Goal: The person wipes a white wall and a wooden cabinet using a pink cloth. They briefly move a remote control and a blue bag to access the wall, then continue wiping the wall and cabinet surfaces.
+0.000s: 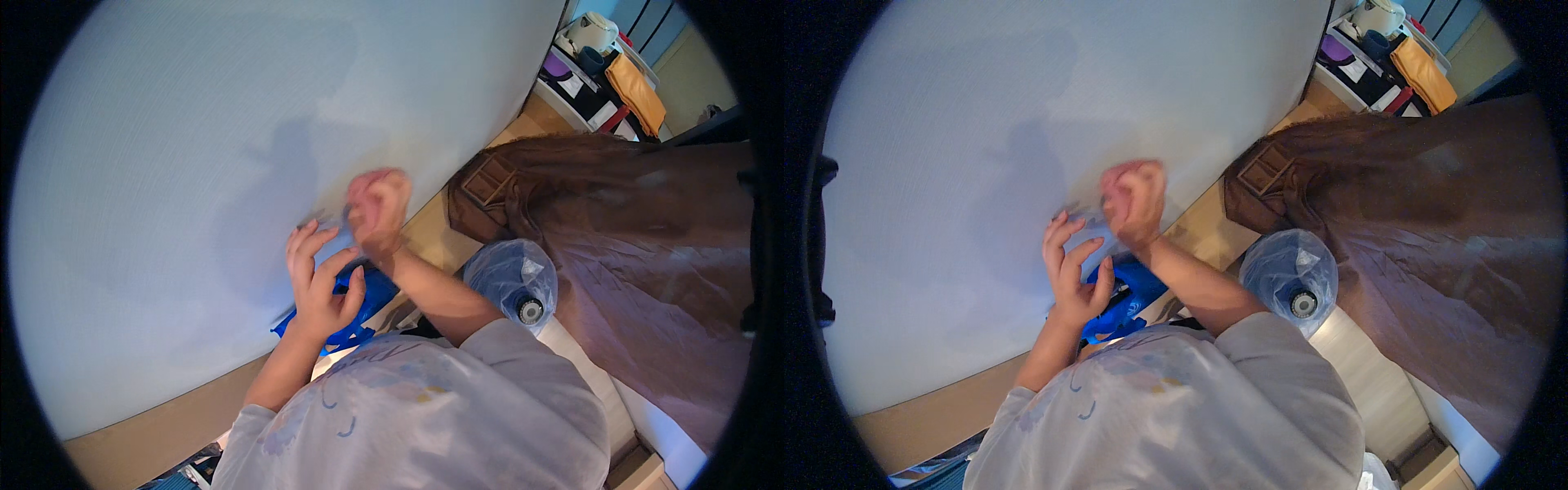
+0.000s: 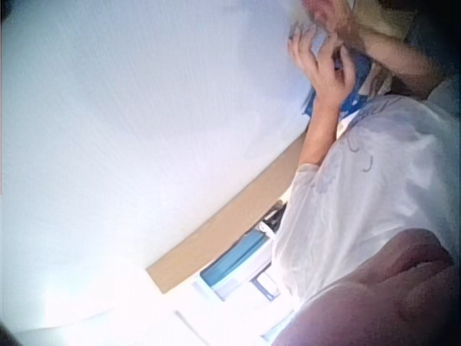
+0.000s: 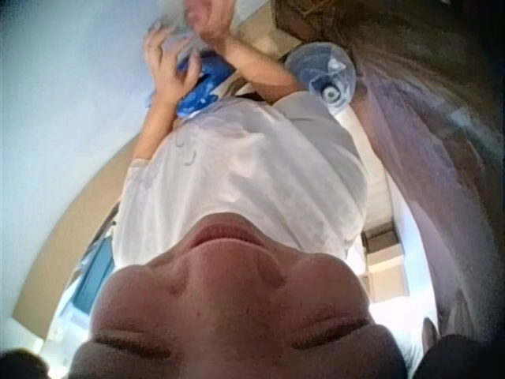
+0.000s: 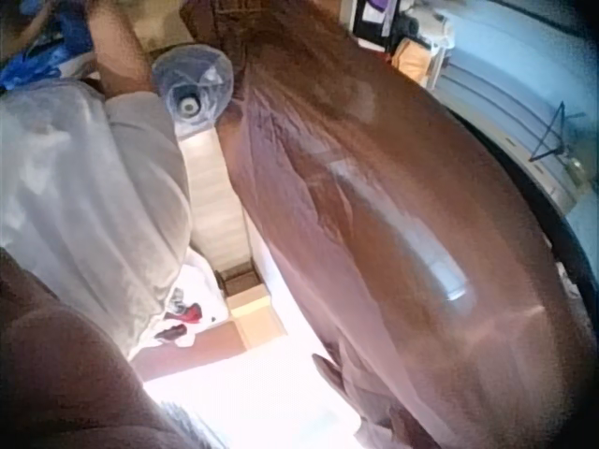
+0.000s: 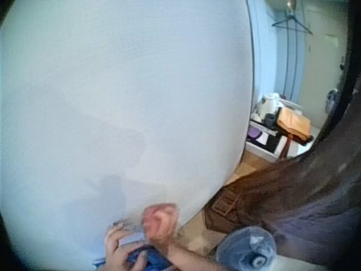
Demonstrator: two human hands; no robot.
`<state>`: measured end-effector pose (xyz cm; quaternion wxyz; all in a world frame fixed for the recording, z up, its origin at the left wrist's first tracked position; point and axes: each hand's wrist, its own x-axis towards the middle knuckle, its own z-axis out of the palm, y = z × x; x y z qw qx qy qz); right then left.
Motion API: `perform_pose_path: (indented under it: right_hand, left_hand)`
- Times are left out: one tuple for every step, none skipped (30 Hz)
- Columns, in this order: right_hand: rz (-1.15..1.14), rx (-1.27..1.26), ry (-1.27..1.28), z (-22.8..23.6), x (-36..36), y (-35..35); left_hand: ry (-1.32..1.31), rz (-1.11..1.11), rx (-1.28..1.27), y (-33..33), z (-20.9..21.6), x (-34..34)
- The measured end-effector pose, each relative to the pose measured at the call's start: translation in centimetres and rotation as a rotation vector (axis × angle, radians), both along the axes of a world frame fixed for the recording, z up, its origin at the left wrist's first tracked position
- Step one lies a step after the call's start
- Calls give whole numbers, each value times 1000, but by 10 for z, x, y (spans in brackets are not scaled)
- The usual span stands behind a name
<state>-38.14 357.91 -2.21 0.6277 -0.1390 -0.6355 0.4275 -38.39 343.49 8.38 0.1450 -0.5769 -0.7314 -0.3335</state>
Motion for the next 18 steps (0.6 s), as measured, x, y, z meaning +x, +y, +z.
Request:
perform_pose_path:
  right_hand:
    - [-41, -115, 53, 1, -5, 18]
    - [-61, -246, 98, 2, -11, 37]
    - [-80, -378, 141, 3, -16, 52]
    - [-97, -510, 184, 5, -18, 58]
    - [-82, -507, 166, 7, -18, 58]
    - [-67, -503, 152, 10, -16, 52]
    - [-50, -506, 146, 12, -13, 42]
    - [-41, -335, 124, 14, -9, 32]
    - [-1, -329, 88, 15, -6, 20]
    - [3, -254, 63, 17, 0, 13]
    - [8, -185, 36, 18, 5, 10]
    - [-5, -180, 22, 19, 3, 24]
    - [-126, -204, -17, 18, 0, 44]
    - [-241, -240, -51, 19, -5, 69]
    - [-230, -344, 55, 21, -11, 95]
    - [-212, -450, 160, 25, -18, 124]
    - [-196, -551, 266, 30, -21, 140]
    - [-222, -543, 242, 33, -19, 141]
  left_hand:
    - [2, -2, -10, 3, 0, 0]
    - [3, -5, -13, 6, 0, 1]
    - [1, -7, -16, 9, 0, 2]
    - [-2, -2, -24, 11, 0, 3]
    - [-1, -5, -21, 14, 0, 4]
    - [1, -3, -22, 17, 0, 5]
    - [6, -4, -23, 20, 1, 5]
    - [7, -10, -18, 25, 2, 4]
    - [5, -17, -13, 29, 2, 4]
    - [3, -24, -8, 34, 2, 3]
    - [6, -34, -18, 37, 2, 3]
    - [11, -44, -23, 41, 3, 2]
    - [14, -50, -34, 44, 3, 1]
    - [15, -60, -30, 48, 2, 0]
    - [14, -64, -33, 49, 2, 1]
    - [11, -59, -38, 51, 2, 0]
    - [19, -68, -37, 52, 2, 0]
    - [22, -67, -41, 53, 2, 2]
